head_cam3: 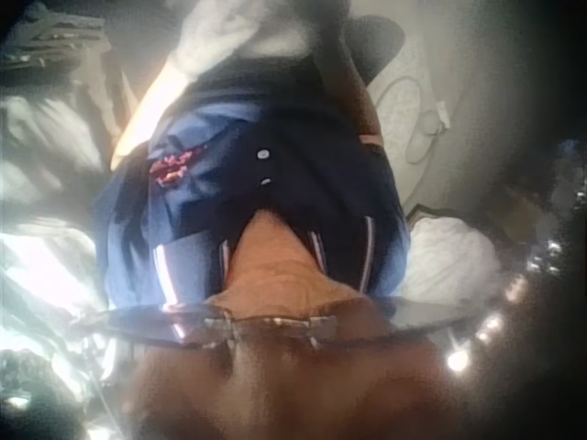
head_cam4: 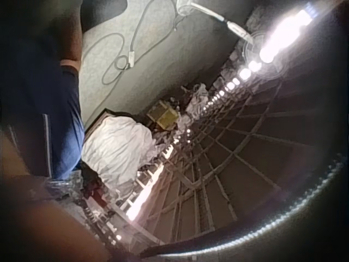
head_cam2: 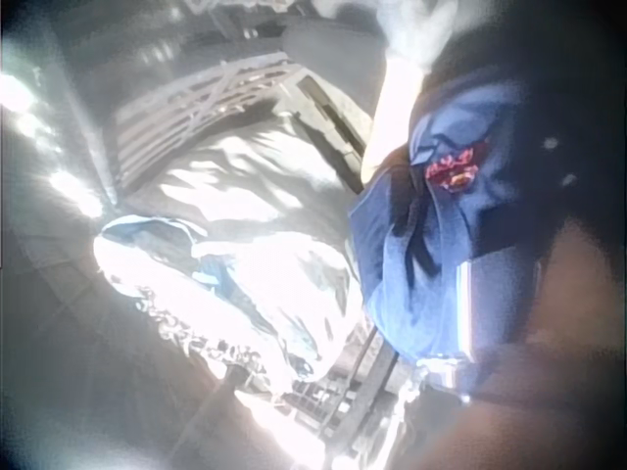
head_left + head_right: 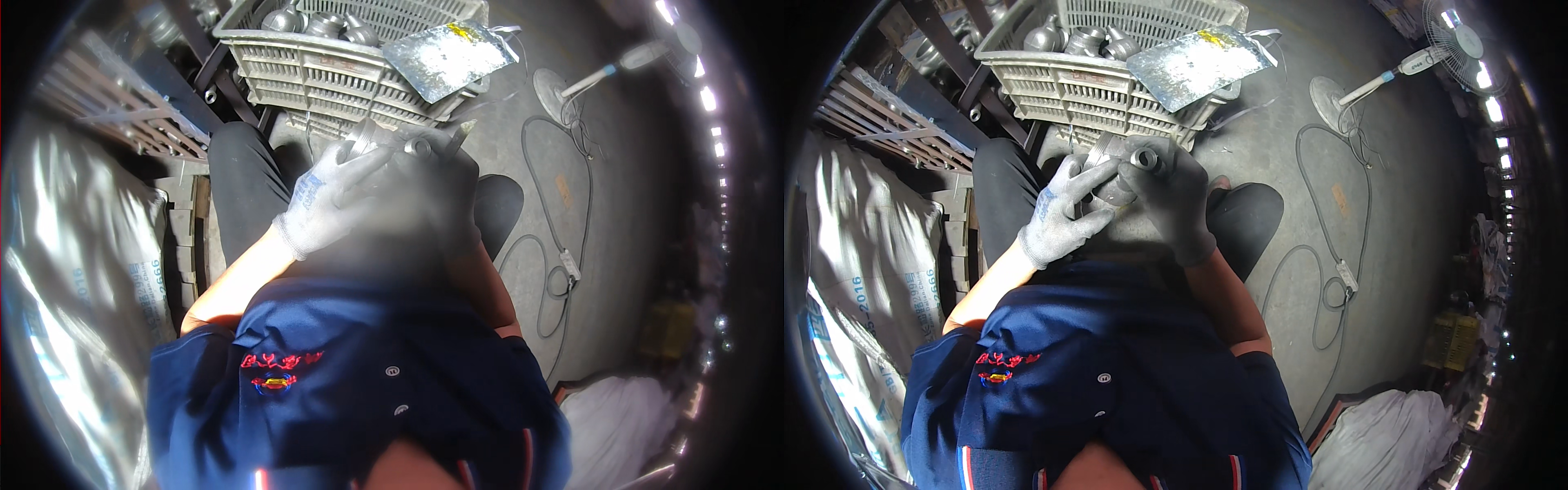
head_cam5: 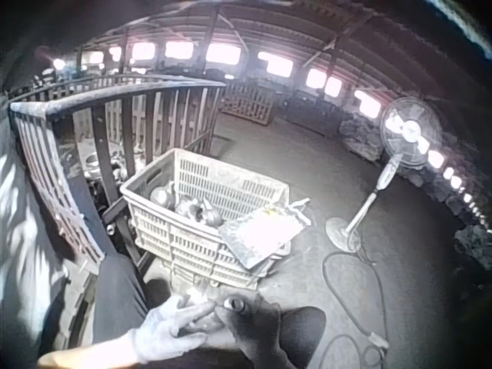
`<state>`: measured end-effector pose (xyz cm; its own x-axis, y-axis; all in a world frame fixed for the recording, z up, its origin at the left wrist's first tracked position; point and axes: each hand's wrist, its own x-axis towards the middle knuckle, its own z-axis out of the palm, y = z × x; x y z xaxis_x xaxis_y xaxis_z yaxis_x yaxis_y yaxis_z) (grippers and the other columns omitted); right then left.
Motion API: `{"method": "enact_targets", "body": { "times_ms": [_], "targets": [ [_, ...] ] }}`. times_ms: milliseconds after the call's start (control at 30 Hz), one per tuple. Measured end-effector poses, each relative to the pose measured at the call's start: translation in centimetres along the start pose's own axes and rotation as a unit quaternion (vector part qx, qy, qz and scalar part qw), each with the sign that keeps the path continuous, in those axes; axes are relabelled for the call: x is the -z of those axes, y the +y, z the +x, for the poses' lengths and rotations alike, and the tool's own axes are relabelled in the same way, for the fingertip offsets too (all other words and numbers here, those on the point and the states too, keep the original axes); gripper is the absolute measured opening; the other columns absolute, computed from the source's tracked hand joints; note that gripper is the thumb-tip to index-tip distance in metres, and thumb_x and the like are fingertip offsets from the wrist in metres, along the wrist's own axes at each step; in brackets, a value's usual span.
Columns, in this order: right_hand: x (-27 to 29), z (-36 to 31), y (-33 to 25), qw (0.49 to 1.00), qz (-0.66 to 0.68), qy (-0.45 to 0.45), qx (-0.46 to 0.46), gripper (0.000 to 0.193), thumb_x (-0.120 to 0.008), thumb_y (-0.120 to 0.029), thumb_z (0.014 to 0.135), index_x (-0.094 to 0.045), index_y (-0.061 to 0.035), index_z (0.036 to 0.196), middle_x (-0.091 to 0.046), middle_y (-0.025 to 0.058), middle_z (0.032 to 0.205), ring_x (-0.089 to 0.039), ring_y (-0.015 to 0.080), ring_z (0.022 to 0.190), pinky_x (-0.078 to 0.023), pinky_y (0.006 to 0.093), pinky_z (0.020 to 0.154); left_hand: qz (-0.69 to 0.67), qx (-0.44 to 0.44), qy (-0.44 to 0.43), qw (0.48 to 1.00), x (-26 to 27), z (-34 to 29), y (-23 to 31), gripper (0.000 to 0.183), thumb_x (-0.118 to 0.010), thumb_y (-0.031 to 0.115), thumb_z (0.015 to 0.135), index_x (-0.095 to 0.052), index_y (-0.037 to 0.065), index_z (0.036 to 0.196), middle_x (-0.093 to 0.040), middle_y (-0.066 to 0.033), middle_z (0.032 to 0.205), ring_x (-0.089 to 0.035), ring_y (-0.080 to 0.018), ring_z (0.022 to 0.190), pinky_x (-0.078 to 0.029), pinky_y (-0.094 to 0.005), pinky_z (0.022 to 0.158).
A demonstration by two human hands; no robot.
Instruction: Inspect metal fabrication parts for defects by rotating and examining them by hand.
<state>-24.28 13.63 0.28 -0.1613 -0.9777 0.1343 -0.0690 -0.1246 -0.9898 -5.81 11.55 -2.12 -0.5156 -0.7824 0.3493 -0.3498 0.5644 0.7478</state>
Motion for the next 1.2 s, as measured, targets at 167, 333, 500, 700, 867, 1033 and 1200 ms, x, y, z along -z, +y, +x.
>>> {"method": "enact_targets", "body": {
  "times_ms": [167,333,500,700,867,1033,1200],
  "targets": [
    [0.4,0.4,1.0,0.999,0.037,0.007,0.000,0.020,-0.068,-0.004,0.082,-0.066,0.0010,0.101,-0.064,-0.0012,0.081,-0.057,0.0047,0.073,-0.050,0.0228,0.065,0.051,-0.005,-0.047,0.998,0.4,0.1,0.0,0.059,-0.074,0.017,0.073,-0.059,0.007,0.129,-0.049,-0.0253,0.129,-0.052,-0.0393,0.119,-0.044,-0.0411,0.098],
    [0.8,0.3,1.4,0.996,0.087,-0.012,-0.022,0.019,-0.066,-0.003,0.083,-0.067,0.0015,0.101,-0.064,-0.0008,0.082,-0.056,0.0044,0.073,-0.049,0.0225,0.065,-0.032,-0.017,-0.036,0.999,0.7,0.0,-0.2,0.057,-0.073,0.014,0.075,-0.059,0.007,0.130,-0.052,-0.0243,0.128,-0.054,-0.0366,0.118,-0.045,-0.0403,0.097],
    [0.3,-0.1,1.0,0.999,0.035,-0.017,0.016,0.015,-0.065,-0.002,0.083,-0.067,0.0021,0.098,-0.064,-0.0005,0.082,-0.056,0.0038,0.073,-0.049,0.0211,0.065,-0.028,0.063,-0.049,0.996,1.4,0.8,0.3,0.061,-0.070,0.015,0.078,-0.053,0.009,0.136,-0.057,-0.0192,0.123,-0.058,-0.0306,0.114,-0.046,-0.0363,0.095],
    [0.1,-0.2,1.4,0.995,0.092,0.008,-0.031,0.014,-0.065,-0.002,0.084,-0.067,0.0016,0.098,-0.060,-0.0021,0.079,-0.054,0.0034,0.069,-0.046,0.0211,0.061,0.139,-0.090,-0.049,0.985,2.1,0.9,-0.7,0.037,-0.067,0.011,0.079,-0.065,0.006,0.115,-0.060,-0.0178,0.118,-0.059,-0.0304,0.110,-0.045,-0.0368,0.094],
    [1.2,-0.1,1.8,0.979,0.167,0.049,-0.108,0.013,-0.064,-0.008,0.089,-0.067,-0.0013,0.099,-0.054,-0.0052,0.071,-0.045,0.0013,0.057,-0.035,0.0185,0.049,-0.272,0.154,0.143,0.939,1.0,-1.2,-3.7,0.016,-0.056,0.012,0.093,-0.065,-0.001,0.092,-0.062,-0.0118,0.114,-0.057,-0.0206,0.111,-0.044,-0.0343,0.097],
    [1.0,0.6,3.4,0.959,0.242,0.034,-0.143,0.025,-0.061,-0.015,0.092,-0.063,-0.0013,0.113,-0.046,-0.0065,0.062,-0.036,0.0014,0.048,-0.027,0.0190,0.043,-0.693,0.358,0.089,0.620,-2.2,-1.3,-7.0,0.039,-0.047,0.032,0.101,-0.046,0.006,0.131,-0.061,-0.0137,0.113,-0.060,-0.0300,0.108,-0.051,-0.0551,0.094],
    [0.7,0.3,5.1,0.948,0.272,0.038,-0.164,0.033,-0.061,-0.014,0.092,-0.059,0.0001,0.122,-0.047,-0.0048,0.061,-0.036,0.0026,0.046,-0.028,0.0193,0.042,-0.668,0.307,0.121,0.667,-1.9,-1.8,-7.7,0.033,-0.050,0.021,0.100,-0.054,0.000,0.124,-0.063,-0.0100,0.112,-0.063,-0.0218,0.101,-0.054,-0.0416,0.086]
  ]
}}
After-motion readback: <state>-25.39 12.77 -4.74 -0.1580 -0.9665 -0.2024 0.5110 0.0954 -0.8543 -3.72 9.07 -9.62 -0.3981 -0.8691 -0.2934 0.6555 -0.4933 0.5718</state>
